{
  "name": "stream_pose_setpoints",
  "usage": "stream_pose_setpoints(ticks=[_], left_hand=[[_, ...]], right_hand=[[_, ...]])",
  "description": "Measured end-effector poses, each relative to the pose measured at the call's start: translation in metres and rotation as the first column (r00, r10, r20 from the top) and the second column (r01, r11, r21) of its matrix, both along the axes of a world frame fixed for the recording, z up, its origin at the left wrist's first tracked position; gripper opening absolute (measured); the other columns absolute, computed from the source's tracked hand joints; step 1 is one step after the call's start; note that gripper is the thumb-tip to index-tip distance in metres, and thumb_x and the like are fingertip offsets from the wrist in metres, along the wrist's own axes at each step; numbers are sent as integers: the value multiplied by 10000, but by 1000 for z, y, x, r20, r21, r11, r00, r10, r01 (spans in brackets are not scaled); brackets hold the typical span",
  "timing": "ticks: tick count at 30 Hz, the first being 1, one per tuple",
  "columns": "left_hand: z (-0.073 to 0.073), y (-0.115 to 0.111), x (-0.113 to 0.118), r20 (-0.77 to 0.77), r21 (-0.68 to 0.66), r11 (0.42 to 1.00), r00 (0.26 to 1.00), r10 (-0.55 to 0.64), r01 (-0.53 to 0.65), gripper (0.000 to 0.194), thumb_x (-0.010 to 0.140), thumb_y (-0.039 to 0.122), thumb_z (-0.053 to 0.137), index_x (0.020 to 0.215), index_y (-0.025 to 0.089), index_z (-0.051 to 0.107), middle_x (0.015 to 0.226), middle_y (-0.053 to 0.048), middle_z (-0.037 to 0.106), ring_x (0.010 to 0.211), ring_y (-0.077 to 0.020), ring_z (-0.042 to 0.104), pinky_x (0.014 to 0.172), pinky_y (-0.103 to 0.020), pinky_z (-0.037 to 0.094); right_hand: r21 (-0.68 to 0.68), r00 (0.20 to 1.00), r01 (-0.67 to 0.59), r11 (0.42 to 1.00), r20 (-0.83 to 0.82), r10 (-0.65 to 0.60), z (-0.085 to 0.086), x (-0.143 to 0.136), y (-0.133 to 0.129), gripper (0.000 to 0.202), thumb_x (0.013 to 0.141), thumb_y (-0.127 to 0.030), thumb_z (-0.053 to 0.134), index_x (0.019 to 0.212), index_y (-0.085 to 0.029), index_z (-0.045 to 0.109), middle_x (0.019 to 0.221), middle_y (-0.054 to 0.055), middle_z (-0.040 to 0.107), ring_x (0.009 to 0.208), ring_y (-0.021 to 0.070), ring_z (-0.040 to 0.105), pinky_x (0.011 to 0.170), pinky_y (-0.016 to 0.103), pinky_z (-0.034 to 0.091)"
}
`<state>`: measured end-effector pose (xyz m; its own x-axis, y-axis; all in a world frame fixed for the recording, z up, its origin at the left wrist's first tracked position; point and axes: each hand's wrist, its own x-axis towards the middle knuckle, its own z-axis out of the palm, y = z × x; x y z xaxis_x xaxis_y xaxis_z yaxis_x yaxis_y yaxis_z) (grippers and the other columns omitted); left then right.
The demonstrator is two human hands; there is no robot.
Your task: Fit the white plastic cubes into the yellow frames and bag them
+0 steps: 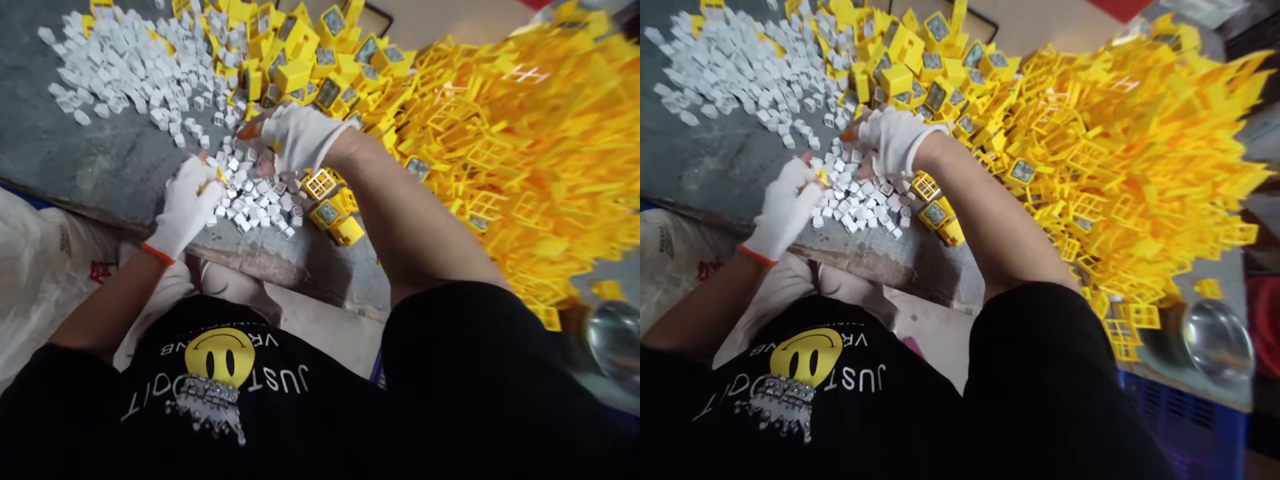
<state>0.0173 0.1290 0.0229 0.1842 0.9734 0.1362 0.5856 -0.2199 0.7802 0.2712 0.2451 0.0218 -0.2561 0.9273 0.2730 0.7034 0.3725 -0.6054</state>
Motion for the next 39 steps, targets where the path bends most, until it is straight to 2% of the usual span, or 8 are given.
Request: stream_pose_setpoints(ticks=[2,5,9,12,20,24,28,39], left_hand=[[11,-3,-10,28,-3,1000,1000,-13,13,204,988,187,575,1045,112,756,1473,-41,703,1527,-243,531,1312,-370,342],[26,-10,-26,134,-25,999,991,25,-22,340,1017,295,573,1192,53,736,1287,1,779,1323,-177,664,1224,-303,445],[30,-30,-38,390,-40,986,906,164,-162,192,938,222,671,1090,107,692,1157,-32,805,1140,-188,757,1090,-354,580],[28,-61,-39,568,-305,947,778,269,-105,199,933,251,697,1079,217,566,1186,-32,775,1097,-219,781,872,-330,654],[16,-142,-31,648,-700,680,597,473,220,255,932,375,746,1104,243,611,1059,-55,711,913,-200,755,603,-230,555],[10,-144,-24,702,-684,652,539,466,327,429,856,466,846,1110,210,614,1014,-61,698,845,-192,713,604,-241,553],[8,-144,-15,723,-688,597,469,507,413,317,916,340,797,1157,199,648,1020,-67,723,824,-187,714,615,-250,566],[-15,-150,-15,840,-541,640,312,444,546,312,898,282,858,1182,228,741,1310,-97,763,1035,-250,759,695,-309,636]], right_hand=[[-11,988,-102,995,117,103,32,22,-48,414,827,-289,919,1222,-303,800,1346,7,782,1335,285,695,1188,559,536],[80,990,75,994,116,-84,53,47,-123,363,946,-271,748,1308,-254,776,1305,69,792,1258,293,729,1112,576,570],[61,951,296,953,78,-300,20,54,-207,201,936,-304,659,1069,-275,806,995,47,812,956,277,775,937,545,625],[-64,906,412,909,135,-401,-17,40,-242,191,889,-297,683,1050,-277,783,953,71,809,950,309,765,927,530,617],[-121,881,456,882,197,-429,-49,5,-226,236,888,-325,730,1111,-248,721,1123,134,786,1162,385,687,1095,614,498],[-151,909,264,953,-293,-298,-50,4,-229,312,908,-524,751,1063,-261,689,959,57,746,907,264,698,909,484,602],[-161,742,-5,987,-662,-105,-42,-8,-252,477,860,-673,823,1117,-286,714,899,1,731,803,198,713,794,394,639],[181,836,28,983,-544,76,-26,-58,-275,152,939,-356,842,1076,-316,790,1041,25,855,978,230,804,925,427,614]])
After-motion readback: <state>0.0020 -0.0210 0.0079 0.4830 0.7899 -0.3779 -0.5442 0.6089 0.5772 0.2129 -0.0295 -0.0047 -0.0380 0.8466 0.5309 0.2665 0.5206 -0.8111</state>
